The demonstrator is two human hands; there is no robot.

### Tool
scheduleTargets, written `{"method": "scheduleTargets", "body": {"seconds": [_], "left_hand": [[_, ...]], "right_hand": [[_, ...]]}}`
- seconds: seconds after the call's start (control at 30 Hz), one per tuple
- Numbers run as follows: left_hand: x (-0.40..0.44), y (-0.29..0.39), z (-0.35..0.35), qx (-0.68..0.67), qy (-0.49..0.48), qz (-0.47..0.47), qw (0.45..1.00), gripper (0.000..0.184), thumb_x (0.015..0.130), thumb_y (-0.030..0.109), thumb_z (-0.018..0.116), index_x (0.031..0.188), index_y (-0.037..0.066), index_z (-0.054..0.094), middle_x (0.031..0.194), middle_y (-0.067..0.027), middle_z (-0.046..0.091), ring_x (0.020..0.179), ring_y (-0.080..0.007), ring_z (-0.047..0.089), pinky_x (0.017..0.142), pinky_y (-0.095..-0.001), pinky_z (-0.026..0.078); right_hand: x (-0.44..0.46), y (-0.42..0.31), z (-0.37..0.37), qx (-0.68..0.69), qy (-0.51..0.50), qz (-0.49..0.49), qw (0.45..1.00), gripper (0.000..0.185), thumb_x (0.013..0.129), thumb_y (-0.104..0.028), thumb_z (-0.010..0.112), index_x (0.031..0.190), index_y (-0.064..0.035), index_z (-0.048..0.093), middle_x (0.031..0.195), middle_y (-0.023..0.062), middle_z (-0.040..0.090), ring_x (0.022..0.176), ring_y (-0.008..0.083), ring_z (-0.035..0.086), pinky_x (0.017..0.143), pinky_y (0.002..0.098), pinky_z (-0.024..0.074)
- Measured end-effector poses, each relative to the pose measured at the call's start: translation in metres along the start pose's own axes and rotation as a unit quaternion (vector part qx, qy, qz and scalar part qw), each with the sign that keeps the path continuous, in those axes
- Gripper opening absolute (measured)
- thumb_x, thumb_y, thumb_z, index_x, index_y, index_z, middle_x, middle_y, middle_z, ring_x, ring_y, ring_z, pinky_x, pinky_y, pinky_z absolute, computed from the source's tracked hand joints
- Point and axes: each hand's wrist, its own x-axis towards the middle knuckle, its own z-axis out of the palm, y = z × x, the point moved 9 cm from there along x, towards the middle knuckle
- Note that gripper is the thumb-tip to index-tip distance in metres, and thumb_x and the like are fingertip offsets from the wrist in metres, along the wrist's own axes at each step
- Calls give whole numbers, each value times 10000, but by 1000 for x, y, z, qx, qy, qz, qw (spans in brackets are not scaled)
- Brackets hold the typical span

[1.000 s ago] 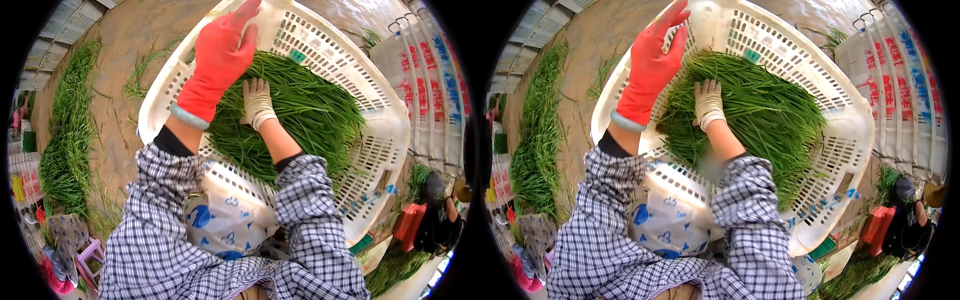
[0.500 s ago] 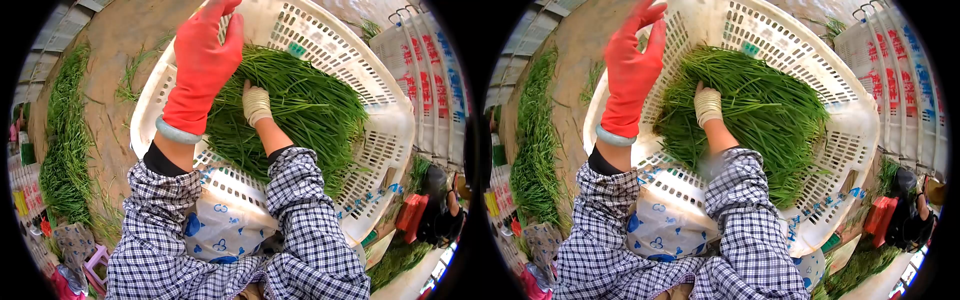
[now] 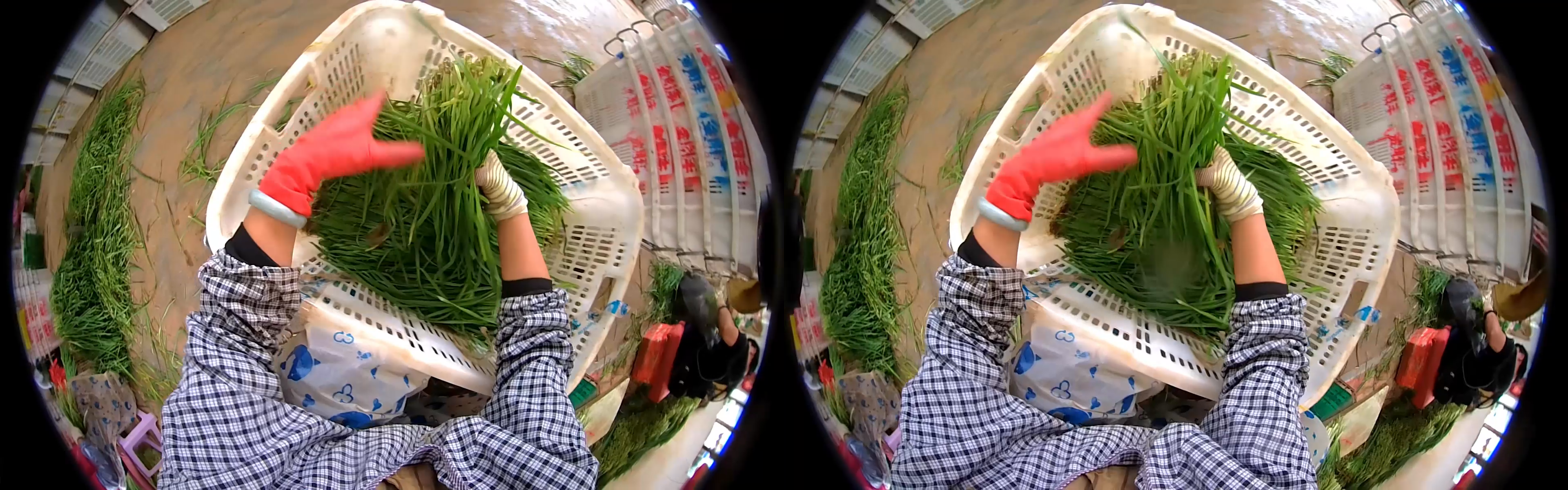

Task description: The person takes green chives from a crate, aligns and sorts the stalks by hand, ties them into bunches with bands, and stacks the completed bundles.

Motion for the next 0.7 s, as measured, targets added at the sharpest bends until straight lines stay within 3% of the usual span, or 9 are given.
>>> {"method": "scheduleTargets", "body": {"seconds": [0.07,0.13,0.17,0.2,0.23,0.4,0.47,0.53,0.7], "left_hand": [[-21,16,71,-122,-269,38,955,1189,674,558,805,1489,-56,195,1468,-240,390,1364,-340,380,1131,-374,300],[-34,47,84,-131,-280,122,943,1210,664,520,827,1507,-25,151,1491,-222,358,1388,-326,338,1147,-375,270],[-39,59,93,-136,-285,163,935,1223,659,500,838,1516,-9,130,1502,-213,341,1401,-319,318,1155,-375,255],[-45,71,101,-141,-289,203,925,1238,653,481,849,1525,7,108,1514,-204,325,1413,-311,297,1163,-375,240],[-52,86,104,-121,-220,307,918,1220,647,438,863,1532,44,122,1524,-190,306,1419,-306,282,1171,-382,222],[-75,161,54,-137,54,413,899,875,694,313,832,1429,99,408,1433,-144,417,1338,-274,367,1127,-382,268],[-43,148,35,-395,22,213,893,707,773,299,747,1379,73,462,1322,-139,508,1214,-260,469,1034,-371,361],[-24,139,24,-623,-7,68,779,553,852,284,661,1330,48,515,1211,-135,599,1089,-247,572,941,-361,455],[-13,186,25,-721,-143,65,674,551,936,455,546,1272,19,563,1180,-120,657,1024,-258,652,917,-384,538]], "right_hand": [[-30,-22,19,109,-4,7,994,674,720,-39,788,1336,-45,514,1229,64,633,1092,161,590,962,315,470],[-58,-56,45,-6,46,-80,996,563,791,-95,721,1318,-78,524,1248,43,607,1099,180,571,934,344,480],[-64,-40,55,286,-12,50,957,599,799,-99,728,1347,-87,489,1288,45,584,1149,204,547,974,376,460],[-78,-25,64,546,13,195,815,636,806,-102,735,1377,-96,454,1327,48,561,1200,228,524,1014,409,440],[-91,-27,65,554,23,208,806,627,815,-131,716,1381,-92,449,1333,58,555,1212,236,511,1022,422,426],[-143,-89,32,32,21,37,999,613,858,-278,622,1401,-73,424,1358,110,523,1273,272,446,1061,489,356],[-148,-134,13,-167,31,-30,985,622,875,-336,584,1409,-65,414,1369,131,510,1298,287,420,1076,516,327],[-149,-186,-3,-330,52,-107,936,639,893,-394,546,1417,-57,404,1379,152,498,1323,302,394,1092,542,299],[-156,-251,-20,-393,110,-196,892,714,936,-541,452,1437,-37,379,1405,205,466,1384,338,329,1131,609,228]]}}
